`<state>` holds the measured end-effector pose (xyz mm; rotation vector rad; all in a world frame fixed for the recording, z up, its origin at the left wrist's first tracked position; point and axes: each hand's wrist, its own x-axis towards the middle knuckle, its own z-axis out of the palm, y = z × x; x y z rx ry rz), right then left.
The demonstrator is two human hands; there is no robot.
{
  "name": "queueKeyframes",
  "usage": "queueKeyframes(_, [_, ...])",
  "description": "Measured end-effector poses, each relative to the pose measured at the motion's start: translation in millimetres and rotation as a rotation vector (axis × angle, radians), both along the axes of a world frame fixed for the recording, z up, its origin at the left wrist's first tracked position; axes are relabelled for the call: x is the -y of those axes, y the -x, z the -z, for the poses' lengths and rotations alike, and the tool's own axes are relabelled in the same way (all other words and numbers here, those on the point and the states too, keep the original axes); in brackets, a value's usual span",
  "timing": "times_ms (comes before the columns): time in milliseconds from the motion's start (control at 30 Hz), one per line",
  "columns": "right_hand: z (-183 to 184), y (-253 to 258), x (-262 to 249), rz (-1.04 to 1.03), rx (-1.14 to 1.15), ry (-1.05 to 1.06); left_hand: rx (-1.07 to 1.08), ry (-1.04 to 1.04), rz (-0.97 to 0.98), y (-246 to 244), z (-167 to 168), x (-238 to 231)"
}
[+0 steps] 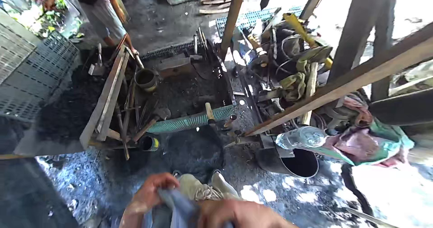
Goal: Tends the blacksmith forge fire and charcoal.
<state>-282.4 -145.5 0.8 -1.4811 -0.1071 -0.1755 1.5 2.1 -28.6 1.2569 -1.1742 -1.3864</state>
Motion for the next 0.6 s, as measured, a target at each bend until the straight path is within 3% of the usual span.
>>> queueKeyframes(33, [49.2, 16.0, 11.3, 0.071, -0.126, -0.057, 0.021, -0.094, -0.101, -0.5, 27.9, -5.4])
queueKeyframes(67, [100.4, 36.7, 20.4, 0.201, -0.312, 0.025, 0.094, -0.224, -0.167, -2.0, 53.9, -11.7])
queueKeyframes(133, [186.4, 85.0, 28.6, 0.303, -0.845, 0.497, 0.364, -0.571, -0.138, -1.9, 97.5, -29.2])
queueKeyframes(200, [235.1, 125.5, 36.1, 0.067, -1.266, 0.691, 0.524, -0.853, 0.007, -1.4, 129.2, -48.7])
queueKeyframes(267, [281.5, 154.8, 44.5, -0.077, -1.331, 0.589, 0.519, -0.97, 0.071, -6.0, 147.6, -64.7])
queueKeyframes(367, [311.4, 157.3, 50.4, 0.037, -1.334, 0.368, 0.528, -1.0, 0.009, -29.8, 164.2, -62.0])
queueKeyframes(467, [317.0, 129.4, 60.3, 0.117, -1.396, 0.399, 0.67, -0.999, -0.033, -77.0, 173.7, -24.0])
queueKeyframes(600, [320.0, 67.7, 79.3, 0.34, -1.286, 0.307, 0.697, -0.894, -0.154, -156.2, 208.3, 38.6])
